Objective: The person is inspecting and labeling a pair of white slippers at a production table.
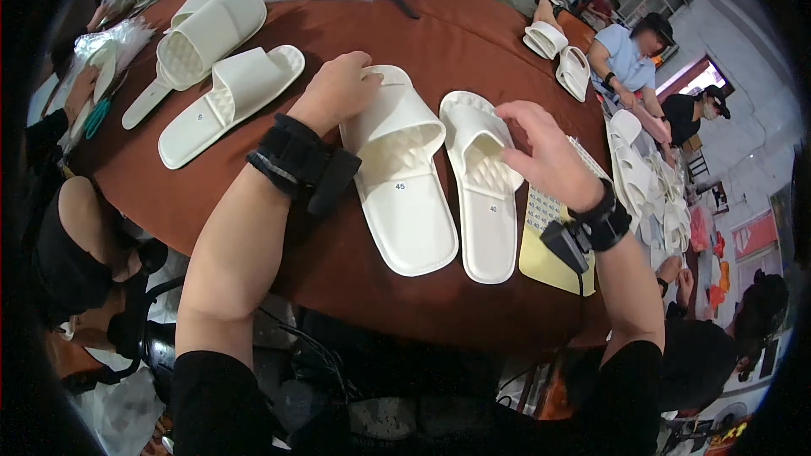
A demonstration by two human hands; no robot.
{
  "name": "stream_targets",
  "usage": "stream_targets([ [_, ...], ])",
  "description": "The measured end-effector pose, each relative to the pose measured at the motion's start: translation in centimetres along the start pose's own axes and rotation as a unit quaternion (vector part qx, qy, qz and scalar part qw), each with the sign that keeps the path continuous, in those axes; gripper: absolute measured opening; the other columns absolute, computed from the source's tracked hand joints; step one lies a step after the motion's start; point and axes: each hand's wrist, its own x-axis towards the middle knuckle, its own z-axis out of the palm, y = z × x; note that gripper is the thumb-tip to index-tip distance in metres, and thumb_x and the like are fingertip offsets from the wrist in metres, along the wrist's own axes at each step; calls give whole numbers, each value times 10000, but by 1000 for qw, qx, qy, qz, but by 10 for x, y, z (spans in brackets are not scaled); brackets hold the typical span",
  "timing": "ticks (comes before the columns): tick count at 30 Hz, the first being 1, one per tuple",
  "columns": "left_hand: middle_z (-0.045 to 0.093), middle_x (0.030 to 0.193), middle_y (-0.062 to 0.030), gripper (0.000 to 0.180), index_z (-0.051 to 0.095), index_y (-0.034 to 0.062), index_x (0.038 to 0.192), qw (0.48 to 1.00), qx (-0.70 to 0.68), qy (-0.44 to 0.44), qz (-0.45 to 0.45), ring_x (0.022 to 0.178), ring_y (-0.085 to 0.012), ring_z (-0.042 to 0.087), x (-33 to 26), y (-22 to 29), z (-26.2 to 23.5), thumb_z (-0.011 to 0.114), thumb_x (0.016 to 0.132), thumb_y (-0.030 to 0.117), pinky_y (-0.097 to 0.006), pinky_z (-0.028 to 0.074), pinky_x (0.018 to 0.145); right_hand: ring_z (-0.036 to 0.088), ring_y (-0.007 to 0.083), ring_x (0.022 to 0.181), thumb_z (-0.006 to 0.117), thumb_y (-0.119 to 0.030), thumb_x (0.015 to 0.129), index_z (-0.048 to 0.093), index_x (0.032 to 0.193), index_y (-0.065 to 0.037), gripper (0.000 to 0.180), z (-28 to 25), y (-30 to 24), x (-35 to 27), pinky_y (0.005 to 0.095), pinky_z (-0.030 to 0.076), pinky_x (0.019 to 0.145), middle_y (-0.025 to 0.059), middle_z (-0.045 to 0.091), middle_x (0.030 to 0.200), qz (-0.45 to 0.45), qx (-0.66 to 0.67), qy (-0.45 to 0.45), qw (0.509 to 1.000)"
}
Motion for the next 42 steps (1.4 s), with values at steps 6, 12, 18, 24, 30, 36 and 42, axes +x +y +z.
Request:
stream_targets([
  [6, 638, 1060, -283, 435, 604, -68, 1129, 994, 9, 111, 22, 1019, -375, 624, 0, -3, -3, 574, 819, 236, -405, 475, 909, 551, 247, 1151, 715, -209, 781, 424, 1361, -16, 677, -3, 21, 23, 329, 412, 998, 171, 552, 1265, 63, 92, -164, 980],
  [12, 653, 798, -60, 311, 663, -75, 926, 985, -165, -45, -5, 728, -133, 581, -5, 0, -16, 594, 847, 218, -283, 458, 651, 576, 294, 1113, 756, -366, 729, 489, 1307, -21, 723, -9, 27, 25, 360, 446, 951, 202, 584, 1216, 53, -8, -92, 994],
  [18, 654, 843, -65, 259, 643, -71, 963, 947, -318, -44, -22, 750, -142, 605, 2, -9, -34, 542, 878, 152, -281, 478, 684, 593, 335, 1070, 716, -541, 688, 522, 1276, -16, 812, -46, 41, 7, 380, 463, 916, 233, 606, 1149, 171, -26, -19, 985],
  [24, 643, 930, -50, 234, 613, -38, 1033, 893, -449, 23, -3, 832, -117, 590, 16, -31, -32, 544, 946, 168, -261, 459, 759, 597, 323, 1096, 693, -612, 687, 528, 1292, -22, 861, -54, 64, -12, 381, 460, 932, 221, 607, 1188, 273, 8, 104, 956],
  [30, 637, 972, -45, 226, 589, -25, 1060, 882, -469, 52, -19, 872, -115, 582, 10, -19, -31, 543, 954, 169, -263, 452, 798, 523, 354, 1183, 649, -697, 634, 590, 1246, -63, 884, -62, 82, -16, 448, 392, 983, 192, 608, 1208, 372, -10, 212, 904],
  [36, 644, 1029, -72, 242, 601, -43, 1087, 840, -542, -17, 14, 949, -150, 593, 11, -15, -21, 541, 946, 144, -292, 456, 873, 517, 390, 1145, 632, -707, 672, 567, 1249, -57, 871, -50, 79, -3, 462, 395, 971, 228, 574, 1217, 385, -75, 245, 887],
  [42, 625, 934, -27, 169, 605, -4, 1030, 862, -507, 14, 10, 840, -108, 573, 8, -11, -12, 544, 939, 125, -262, 464, 771, 517, 409, 1140, 621, -737, 672, 566, 1228, -38, 894, -22, 66, 18, 471, 405, 966, 262, 562, 1203, 377, -69, 243, 891],
])
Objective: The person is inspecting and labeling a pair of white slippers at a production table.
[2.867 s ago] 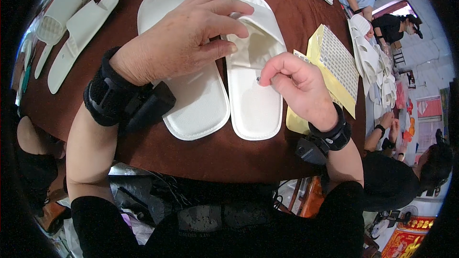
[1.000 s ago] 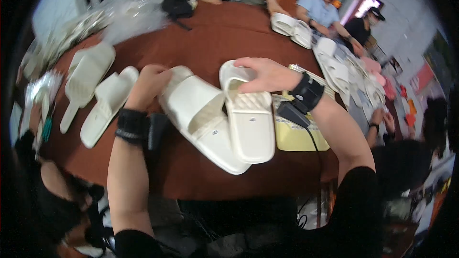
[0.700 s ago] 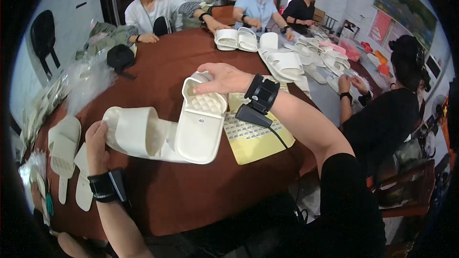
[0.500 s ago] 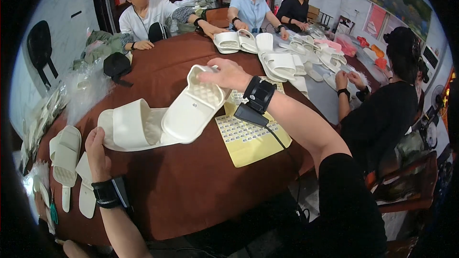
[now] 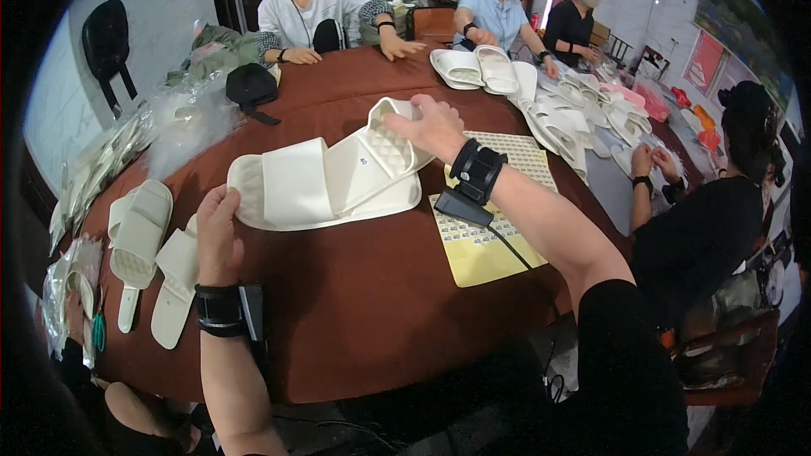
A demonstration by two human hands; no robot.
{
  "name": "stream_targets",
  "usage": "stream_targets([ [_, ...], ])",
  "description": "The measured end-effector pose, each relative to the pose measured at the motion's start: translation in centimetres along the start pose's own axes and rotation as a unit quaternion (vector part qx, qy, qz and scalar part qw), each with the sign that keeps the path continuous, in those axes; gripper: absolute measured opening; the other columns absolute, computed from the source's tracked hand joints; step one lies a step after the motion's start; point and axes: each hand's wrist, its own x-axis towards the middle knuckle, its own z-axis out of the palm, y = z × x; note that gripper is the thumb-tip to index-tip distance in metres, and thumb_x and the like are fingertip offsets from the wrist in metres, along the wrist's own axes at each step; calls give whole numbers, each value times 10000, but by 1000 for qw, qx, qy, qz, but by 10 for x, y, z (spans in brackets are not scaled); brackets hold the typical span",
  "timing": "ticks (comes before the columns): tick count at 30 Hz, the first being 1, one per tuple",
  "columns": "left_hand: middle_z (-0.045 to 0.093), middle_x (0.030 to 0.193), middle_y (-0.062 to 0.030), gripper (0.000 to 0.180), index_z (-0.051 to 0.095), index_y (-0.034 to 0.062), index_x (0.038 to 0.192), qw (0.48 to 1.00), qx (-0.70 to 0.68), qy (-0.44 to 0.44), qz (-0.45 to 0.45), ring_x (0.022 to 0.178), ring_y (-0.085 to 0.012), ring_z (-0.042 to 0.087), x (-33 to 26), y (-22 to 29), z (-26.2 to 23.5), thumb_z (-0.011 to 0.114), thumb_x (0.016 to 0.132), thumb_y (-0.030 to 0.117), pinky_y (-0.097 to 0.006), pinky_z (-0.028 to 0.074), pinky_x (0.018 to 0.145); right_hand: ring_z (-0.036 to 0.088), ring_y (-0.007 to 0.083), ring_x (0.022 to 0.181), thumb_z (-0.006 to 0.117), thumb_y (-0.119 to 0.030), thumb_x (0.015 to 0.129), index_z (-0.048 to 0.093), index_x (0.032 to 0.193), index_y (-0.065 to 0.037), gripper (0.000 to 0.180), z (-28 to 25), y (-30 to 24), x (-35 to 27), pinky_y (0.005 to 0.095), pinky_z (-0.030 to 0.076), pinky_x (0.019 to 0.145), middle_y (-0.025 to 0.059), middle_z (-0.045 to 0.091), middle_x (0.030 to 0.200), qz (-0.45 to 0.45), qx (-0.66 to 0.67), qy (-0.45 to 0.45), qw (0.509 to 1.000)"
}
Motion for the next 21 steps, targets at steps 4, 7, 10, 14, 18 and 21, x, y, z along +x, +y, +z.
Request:
stream_targets([
  [4, 621, 955, -37, 182, 596, -17, 1043, 999, 0, 32, -23, 869, -116, 569, 0, -3, -1, 558, 926, 117, -267, 459, 800, 554, 390, 1121, 623, -718, 678, 586, 1197, -17, 873, 20, -7, -1, 441, 431, 952, 259, 593, 1162, -12, 55, 1, 998],
  [7, 626, 964, -51, 177, 600, -26, 1028, 998, 16, 52, -12, 888, -137, 578, 4, -11, -9, 550, 923, 108, -287, 463, 817, 609, 356, 1058, 647, -655, 705, 601, 1145, 26, 812, 26, -11, -1, 402, 476, 898, 264, 625, 1097, 13, 168, -79, 982],
  [10, 631, 975, -65, 179, 605, -38, 1024, 999, 11, 49, 2, 906, -155, 585, 11, -17, -20, 540, 919, 92, -300, 461, 834, 621, 225, 912, 679, -457, 792, 597, 1097, 73, 617, 26, -15, -14, 322, 491, 779, 180, 642, 1020, 7, 362, -163, 918],
  [14, 648, 1003, -69, 181, 622, -20, 1036, 999, -1, 53, -12, 939, -160, 597, 13, -15, -22, 539, 917, 90, -304, 465, 845, 569, 151, 808, 659, -392, 837, 594, 1081, 81, 536, 17, -24, -35, 287, 464, 720, 85, 623, 914, -37, 372, -182, 909],
  [18, 641, 1044, -66, 225, 595, 1, 1093, 996, -75, -55, -11, 951, -167, 619, 2, 0, -11, 526, 945, 156, -306, 485, 852, 501, 148, 729, 634, -378, 833, 568, 962, 83, 483, -5, -21, -58, 315, 428, 641, 82, 545, 814, -99, 329, -138, 929],
  [21, 640, 1044, -64, 225, 584, 10, 1096, 999, -34, -38, -4, 957, -171, 620, -4, 9, 4, 521, 953, 172, -310, 485, 862, 427, 128, 667, 619, -342, 843, 504, 797, 33, 395, -24, -16, -68, 329, 366, 563, 53, 469, 736, -116, 314, -148, 931],
])
